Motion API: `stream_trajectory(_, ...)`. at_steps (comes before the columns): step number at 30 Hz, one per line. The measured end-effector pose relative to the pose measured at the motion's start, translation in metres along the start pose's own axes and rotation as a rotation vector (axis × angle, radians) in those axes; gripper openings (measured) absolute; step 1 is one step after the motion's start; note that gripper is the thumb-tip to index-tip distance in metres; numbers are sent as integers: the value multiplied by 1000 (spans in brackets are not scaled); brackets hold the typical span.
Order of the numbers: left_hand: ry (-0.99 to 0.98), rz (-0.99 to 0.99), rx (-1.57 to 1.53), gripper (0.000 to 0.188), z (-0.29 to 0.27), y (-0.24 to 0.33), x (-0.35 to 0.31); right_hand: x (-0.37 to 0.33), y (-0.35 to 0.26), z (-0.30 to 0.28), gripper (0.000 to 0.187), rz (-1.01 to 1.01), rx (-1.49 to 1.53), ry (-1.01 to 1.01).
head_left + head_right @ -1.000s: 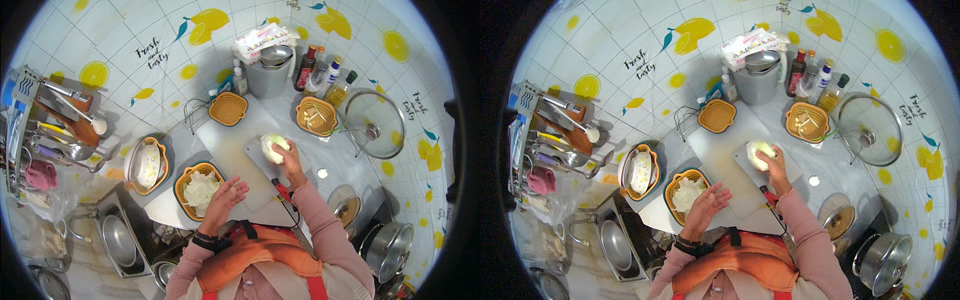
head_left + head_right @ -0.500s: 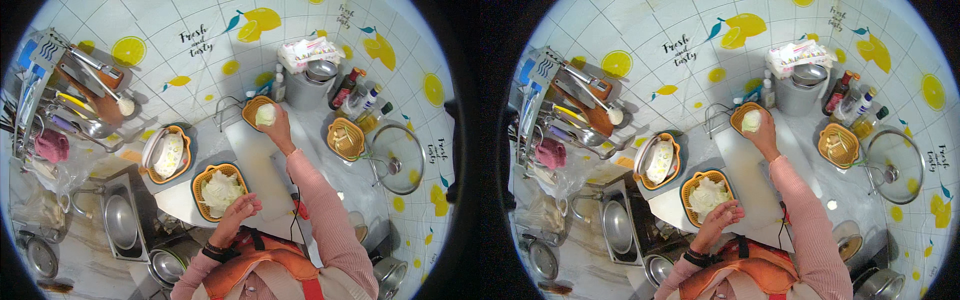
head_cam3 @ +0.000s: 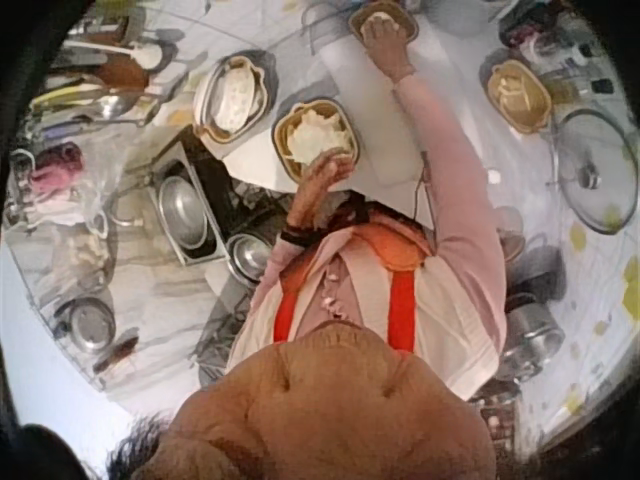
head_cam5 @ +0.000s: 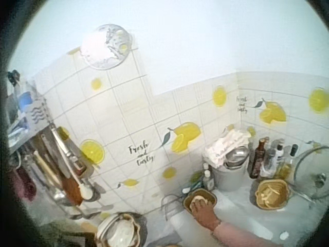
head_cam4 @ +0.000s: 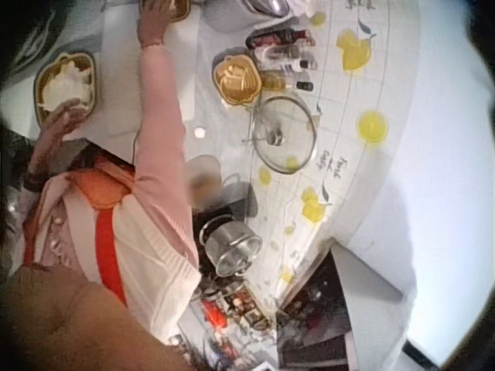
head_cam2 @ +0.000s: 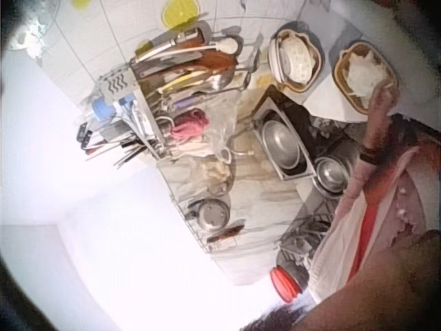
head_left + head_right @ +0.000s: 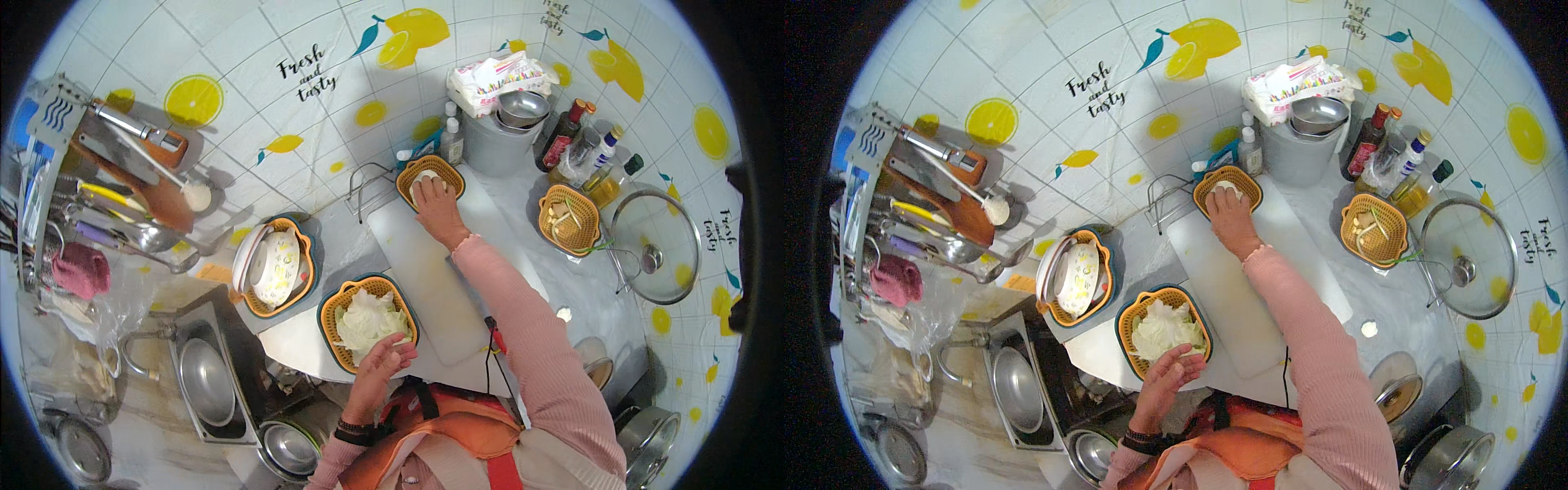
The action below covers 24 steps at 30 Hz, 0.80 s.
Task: The person moves a pot on the stove, retrieves a kettle, and then prepares cabbage by peeling off outer leaves and washing them in a colander under running water. The person uses a knife to trim the cabbage core and places the leaves into a basket.
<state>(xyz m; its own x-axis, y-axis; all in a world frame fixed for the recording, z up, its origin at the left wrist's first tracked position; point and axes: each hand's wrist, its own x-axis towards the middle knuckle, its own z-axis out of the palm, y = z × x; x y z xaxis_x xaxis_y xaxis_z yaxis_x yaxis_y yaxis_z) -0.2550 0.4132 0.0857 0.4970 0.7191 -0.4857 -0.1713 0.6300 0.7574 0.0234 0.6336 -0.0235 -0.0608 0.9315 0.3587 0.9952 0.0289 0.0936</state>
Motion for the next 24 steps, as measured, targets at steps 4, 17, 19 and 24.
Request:
stream_trajectory(4,-19,-9,7,50,-1,0,-2,-3,2,8,73,-22,-148,155)
stream_trajectory(17,-65,-46,52,59,1,-6,14,-59,59,-11,55,52,-84,-41)
stream_trajectory(19,-90,-56,59,59,2,-7,18,-73,76,-18,54,117,-77,-59)
stream_trajectory(24,-127,-83,75,54,6,-7,23,-104,104,-31,59,248,-49,-63)
